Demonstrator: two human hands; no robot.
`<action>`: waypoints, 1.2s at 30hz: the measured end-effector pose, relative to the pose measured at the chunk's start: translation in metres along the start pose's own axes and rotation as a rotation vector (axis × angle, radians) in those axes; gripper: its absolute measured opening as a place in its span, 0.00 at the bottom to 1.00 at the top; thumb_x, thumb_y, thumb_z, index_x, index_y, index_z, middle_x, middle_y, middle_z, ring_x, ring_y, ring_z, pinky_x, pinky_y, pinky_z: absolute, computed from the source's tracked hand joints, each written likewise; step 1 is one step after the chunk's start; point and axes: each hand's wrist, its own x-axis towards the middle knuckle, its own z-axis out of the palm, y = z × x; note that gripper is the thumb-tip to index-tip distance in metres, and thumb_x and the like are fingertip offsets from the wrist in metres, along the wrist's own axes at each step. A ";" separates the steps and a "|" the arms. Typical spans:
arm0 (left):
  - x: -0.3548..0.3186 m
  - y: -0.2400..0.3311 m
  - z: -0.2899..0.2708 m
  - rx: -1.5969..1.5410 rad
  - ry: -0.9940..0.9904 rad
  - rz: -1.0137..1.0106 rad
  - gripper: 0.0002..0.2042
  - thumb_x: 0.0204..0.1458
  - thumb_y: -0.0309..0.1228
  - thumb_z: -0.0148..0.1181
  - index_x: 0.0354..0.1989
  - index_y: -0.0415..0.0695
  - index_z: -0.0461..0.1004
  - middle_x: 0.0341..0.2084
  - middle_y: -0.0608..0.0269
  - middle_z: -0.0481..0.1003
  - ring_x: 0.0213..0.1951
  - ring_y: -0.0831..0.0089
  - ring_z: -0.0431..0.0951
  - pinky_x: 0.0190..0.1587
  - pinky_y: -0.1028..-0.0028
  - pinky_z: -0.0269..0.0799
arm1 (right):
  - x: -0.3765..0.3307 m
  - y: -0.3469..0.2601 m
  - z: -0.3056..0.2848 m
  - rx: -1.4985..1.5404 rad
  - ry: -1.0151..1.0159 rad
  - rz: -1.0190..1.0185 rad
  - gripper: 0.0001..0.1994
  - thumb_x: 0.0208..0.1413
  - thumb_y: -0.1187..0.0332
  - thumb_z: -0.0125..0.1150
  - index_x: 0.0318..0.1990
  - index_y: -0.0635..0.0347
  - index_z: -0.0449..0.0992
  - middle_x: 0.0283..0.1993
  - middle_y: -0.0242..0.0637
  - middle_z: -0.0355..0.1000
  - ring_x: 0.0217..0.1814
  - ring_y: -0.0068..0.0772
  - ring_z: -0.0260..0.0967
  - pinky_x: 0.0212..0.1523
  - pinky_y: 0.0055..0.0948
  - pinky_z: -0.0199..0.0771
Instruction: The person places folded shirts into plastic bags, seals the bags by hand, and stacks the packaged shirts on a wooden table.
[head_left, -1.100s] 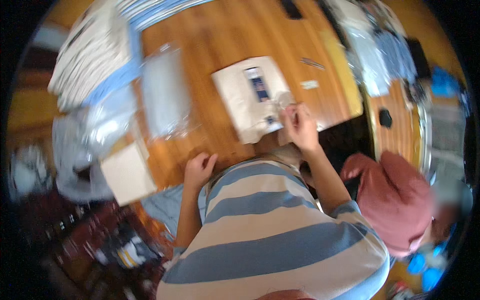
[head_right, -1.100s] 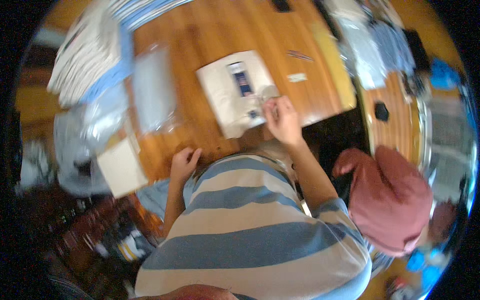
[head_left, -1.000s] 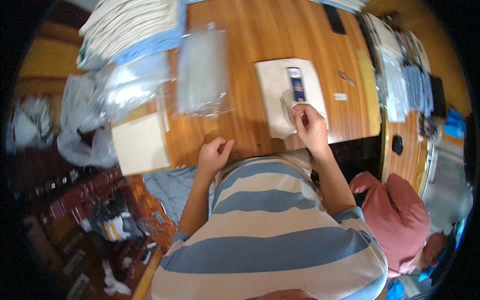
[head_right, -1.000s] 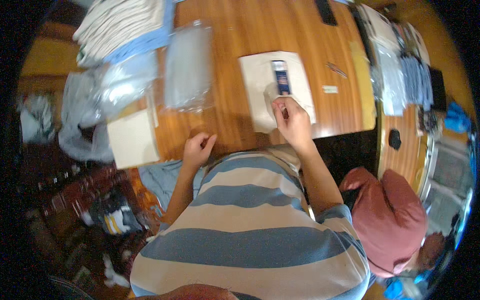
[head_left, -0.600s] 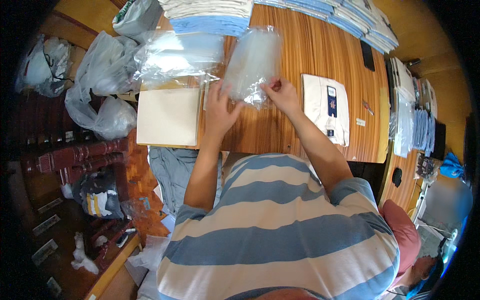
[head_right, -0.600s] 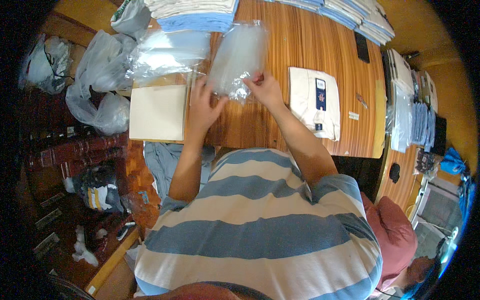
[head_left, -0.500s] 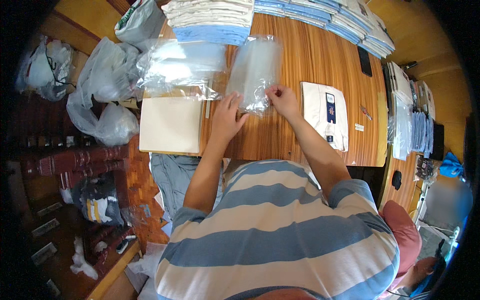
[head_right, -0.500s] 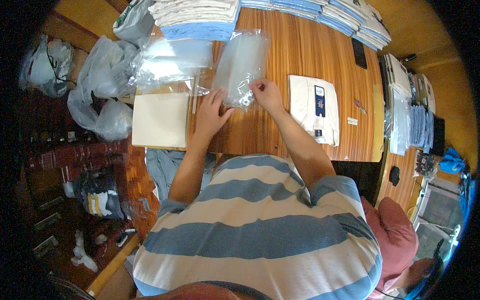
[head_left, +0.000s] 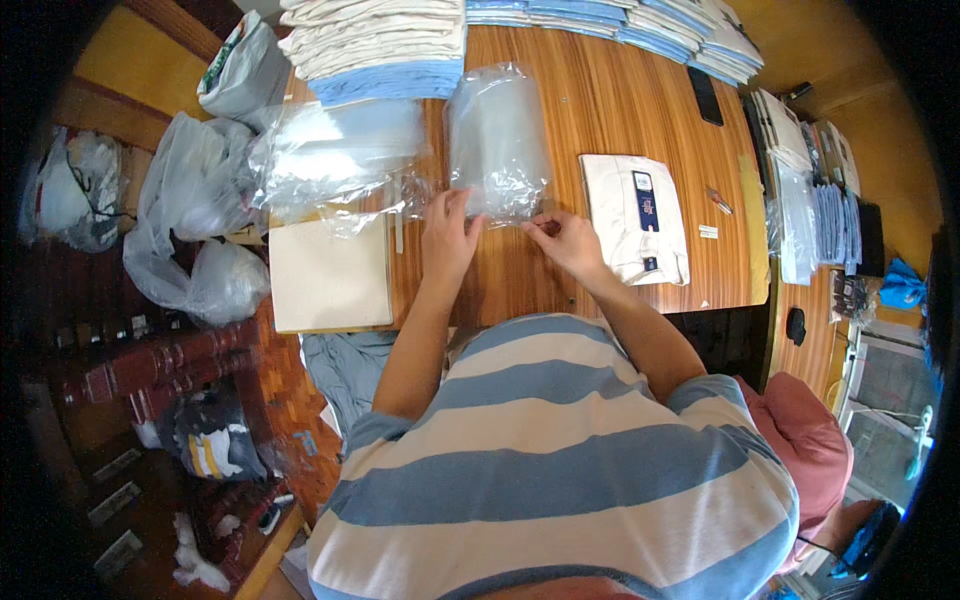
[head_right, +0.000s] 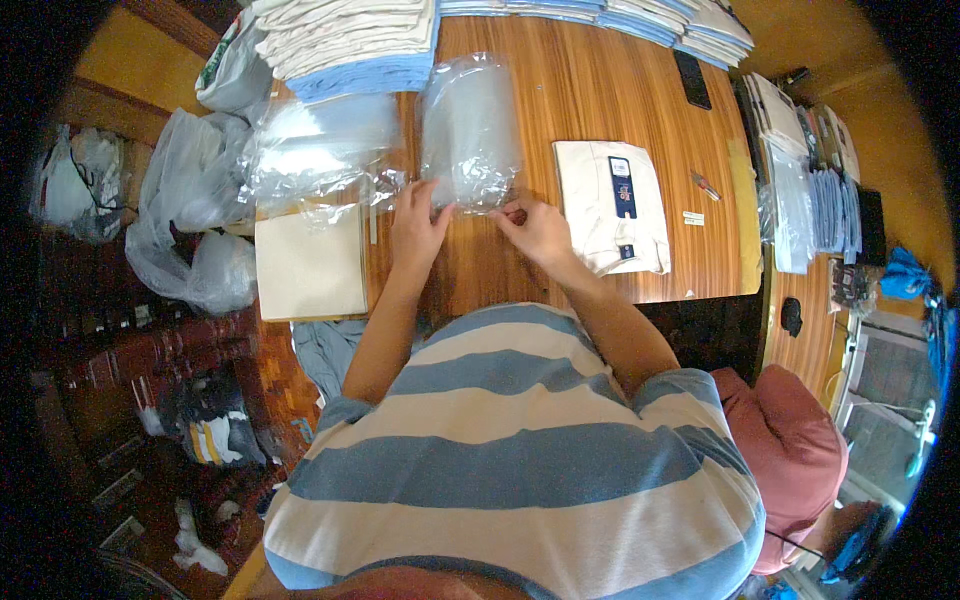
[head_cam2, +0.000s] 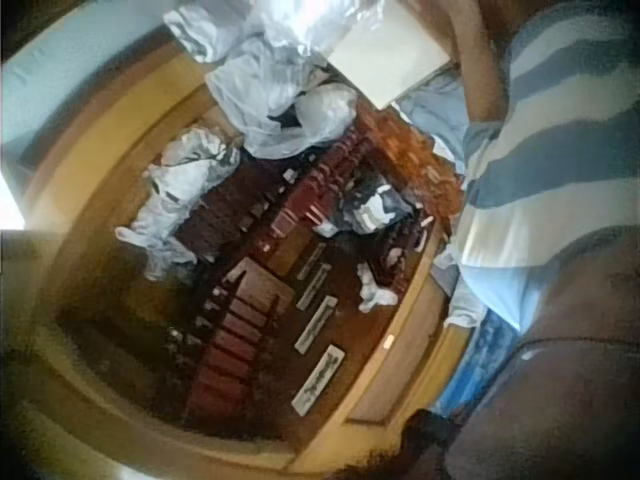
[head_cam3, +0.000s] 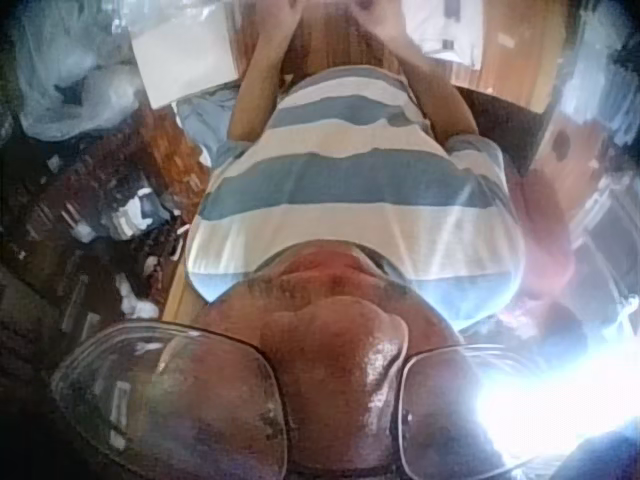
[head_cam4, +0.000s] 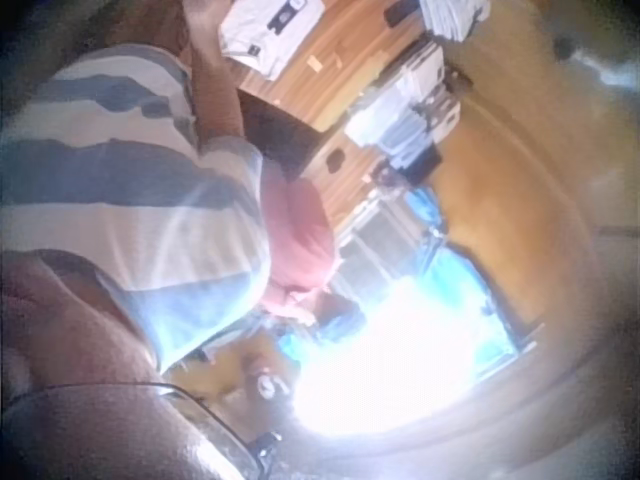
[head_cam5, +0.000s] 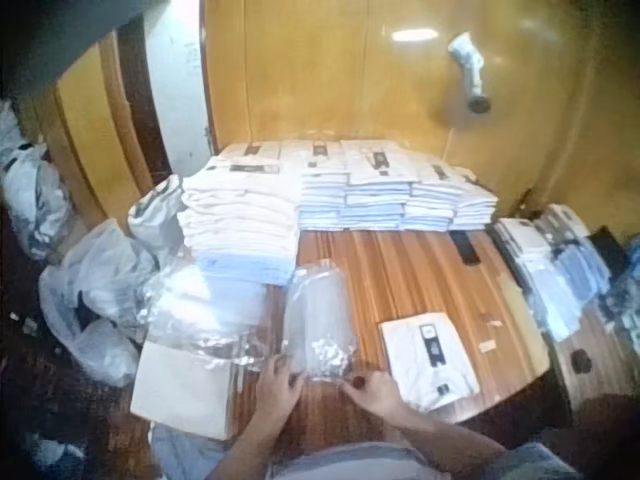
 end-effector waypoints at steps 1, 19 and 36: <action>0.002 -0.003 0.001 0.009 -0.020 0.025 0.19 0.54 0.31 0.69 0.55 0.47 0.76 0.50 0.54 0.76 0.52 0.51 0.77 0.51 0.58 0.75 | 0.002 0.005 0.007 0.053 0.032 0.002 0.20 0.56 0.53 0.73 0.44 0.62 0.84 0.36 0.45 0.83 0.38 0.45 0.82 0.42 0.38 0.81; -0.021 0.085 0.010 -0.124 -0.101 0.159 0.31 0.47 0.35 0.75 0.61 0.44 0.72 0.59 0.45 0.68 0.63 0.45 0.68 0.64 0.51 0.66 | 0.011 0.053 -0.027 0.459 0.283 -0.134 0.10 0.68 0.67 0.63 0.42 0.67 0.76 0.30 0.37 0.78 0.32 0.21 0.72 0.35 0.26 0.75; 0.004 0.062 0.045 -0.050 -0.027 0.151 0.34 0.56 0.41 0.69 0.69 0.44 0.65 0.68 0.42 0.60 0.69 0.42 0.59 0.71 0.46 0.56 | -0.072 0.018 -0.096 0.517 0.184 -0.144 0.15 0.73 0.57 0.54 0.41 0.60 0.78 0.31 0.23 0.71 0.32 0.14 0.62 0.36 0.21 0.63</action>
